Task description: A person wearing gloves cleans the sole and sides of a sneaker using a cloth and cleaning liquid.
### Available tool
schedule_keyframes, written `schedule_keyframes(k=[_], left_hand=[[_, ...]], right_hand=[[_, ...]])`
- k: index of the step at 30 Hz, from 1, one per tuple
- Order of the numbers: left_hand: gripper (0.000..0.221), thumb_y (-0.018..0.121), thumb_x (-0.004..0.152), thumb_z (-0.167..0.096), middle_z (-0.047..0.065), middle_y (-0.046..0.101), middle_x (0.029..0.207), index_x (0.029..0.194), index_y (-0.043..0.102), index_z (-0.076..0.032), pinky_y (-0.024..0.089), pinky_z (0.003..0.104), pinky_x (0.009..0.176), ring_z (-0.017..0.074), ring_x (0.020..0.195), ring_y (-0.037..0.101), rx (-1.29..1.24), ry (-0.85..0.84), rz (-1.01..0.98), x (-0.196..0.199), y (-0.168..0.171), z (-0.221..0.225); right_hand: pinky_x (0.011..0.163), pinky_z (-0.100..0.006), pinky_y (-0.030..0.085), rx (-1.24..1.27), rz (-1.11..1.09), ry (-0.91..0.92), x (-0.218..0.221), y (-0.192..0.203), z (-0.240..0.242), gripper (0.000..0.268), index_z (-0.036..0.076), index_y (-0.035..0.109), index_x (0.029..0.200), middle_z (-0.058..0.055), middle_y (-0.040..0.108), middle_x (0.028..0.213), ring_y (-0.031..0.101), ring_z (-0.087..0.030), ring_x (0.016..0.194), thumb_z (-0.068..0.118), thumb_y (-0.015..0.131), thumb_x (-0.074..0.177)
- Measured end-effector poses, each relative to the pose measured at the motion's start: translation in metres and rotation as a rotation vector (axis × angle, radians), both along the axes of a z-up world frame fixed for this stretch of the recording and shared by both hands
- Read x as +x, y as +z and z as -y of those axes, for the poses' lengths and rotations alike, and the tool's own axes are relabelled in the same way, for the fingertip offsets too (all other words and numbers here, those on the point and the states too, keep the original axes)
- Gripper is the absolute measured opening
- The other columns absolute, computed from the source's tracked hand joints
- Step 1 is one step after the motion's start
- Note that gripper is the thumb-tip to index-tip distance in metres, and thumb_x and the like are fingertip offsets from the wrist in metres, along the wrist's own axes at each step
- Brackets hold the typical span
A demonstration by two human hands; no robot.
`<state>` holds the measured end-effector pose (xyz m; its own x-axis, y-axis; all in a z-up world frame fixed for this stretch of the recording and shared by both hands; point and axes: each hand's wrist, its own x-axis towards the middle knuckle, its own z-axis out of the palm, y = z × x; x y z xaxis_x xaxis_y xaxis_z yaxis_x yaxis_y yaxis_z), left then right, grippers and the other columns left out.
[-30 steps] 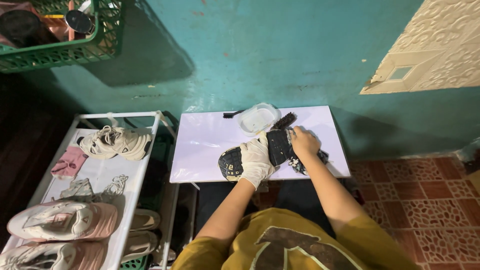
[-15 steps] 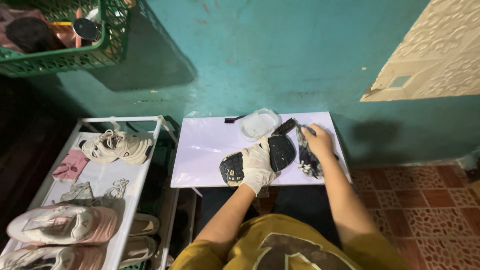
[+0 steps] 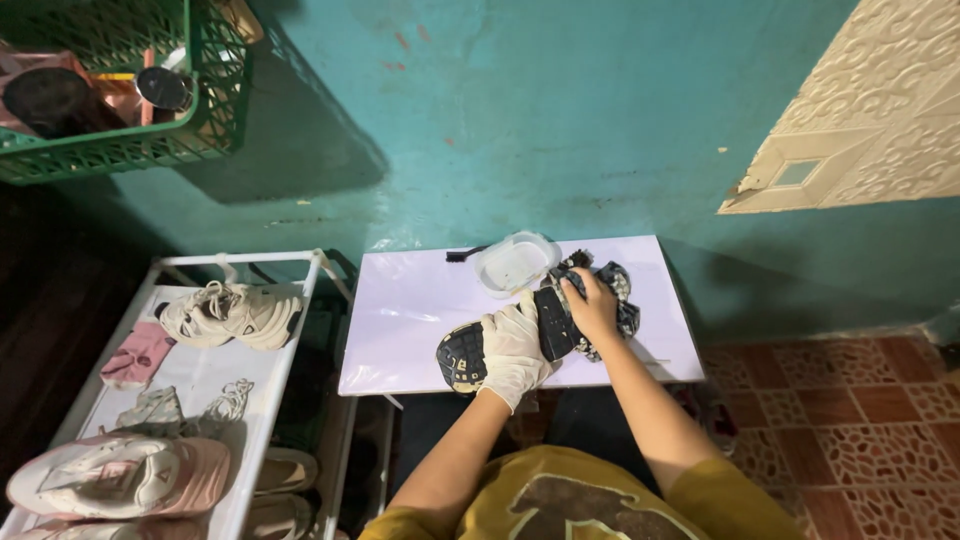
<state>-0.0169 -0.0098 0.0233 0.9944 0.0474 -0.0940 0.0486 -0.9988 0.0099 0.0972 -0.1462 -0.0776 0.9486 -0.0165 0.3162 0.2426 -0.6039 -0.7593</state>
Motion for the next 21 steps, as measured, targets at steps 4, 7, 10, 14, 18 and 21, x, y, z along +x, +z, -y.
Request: schedule_keyframes(k=[4,7,10,14,18,21], left_hand=[[0.129,0.083,0.053,-0.036,0.020,0.051,0.129,0.159,0.016,-0.005,0.024,0.054,0.111,0.0395,0.121,0.050,-0.033,0.006,-0.058,-0.005,0.006,-0.001],[0.126,0.082,0.056,-0.036,0.021,0.049,0.131,0.159,0.016,-0.004,0.024,0.054,0.112,0.0404,0.121,0.049,-0.051,-0.002,-0.008,-0.010,0.002,0.000],[0.127,0.083,0.059,-0.043,0.020,0.047,0.133,0.159,0.016,-0.004,0.021,0.054,0.115,0.0390,0.123,0.047,-0.063,0.001,0.021,-0.017,0.005,0.003],[0.127,0.083,0.059,-0.042,0.020,0.046,0.135,0.159,0.015,-0.004,0.022,0.053,0.116,0.0381,0.125,0.046,-0.068,-0.005,0.033,-0.021,0.002,0.004],[0.126,0.081,0.055,-0.029,0.019,0.047,0.132,0.160,0.015,-0.006,0.024,0.052,0.115,0.0376,0.122,0.048,-0.050,-0.051,0.099,-0.023,-0.021,-0.001],[0.125,0.078,0.050,-0.024,0.017,0.050,0.128,0.159,0.019,-0.008,0.026,0.051,0.113,0.0363,0.118,0.052,-0.048,-0.102,0.184,-0.022,-0.039,-0.005]], right_hand=[[0.097,-0.048,0.055,0.011,-0.047,-0.017,-0.001,0.000,0.000,0.036,0.026,0.067,0.127,-0.020,0.075,0.107,0.070,-0.039,0.109,0.048,0.068,0.098],[0.096,-0.048,0.055,0.089,-0.168,-0.037,-0.018,0.025,-0.004,0.039,0.024,0.068,0.124,-0.020,0.075,0.108,0.070,-0.040,0.109,0.051,0.069,0.096],[0.095,-0.047,0.056,0.093,-0.208,-0.087,-0.017,0.026,-0.002,0.039,0.025,0.069,0.121,-0.018,0.076,0.105,0.071,-0.038,0.108,0.055,0.069,0.095],[0.092,-0.045,0.057,0.047,-0.212,-0.127,-0.001,0.009,0.004,0.039,0.026,0.073,0.115,-0.016,0.077,0.100,0.073,-0.036,0.104,0.059,0.069,0.094],[0.086,-0.043,0.057,0.070,-0.195,-0.146,0.011,0.002,0.012,0.039,0.021,0.074,0.098,-0.012,0.076,0.090,0.073,-0.035,0.098,0.059,0.065,0.098],[0.081,-0.045,0.057,0.056,-0.141,-0.151,0.010,0.005,0.016,0.043,0.016,0.072,0.084,-0.012,0.074,0.080,0.072,-0.036,0.092,0.056,0.065,0.099]])
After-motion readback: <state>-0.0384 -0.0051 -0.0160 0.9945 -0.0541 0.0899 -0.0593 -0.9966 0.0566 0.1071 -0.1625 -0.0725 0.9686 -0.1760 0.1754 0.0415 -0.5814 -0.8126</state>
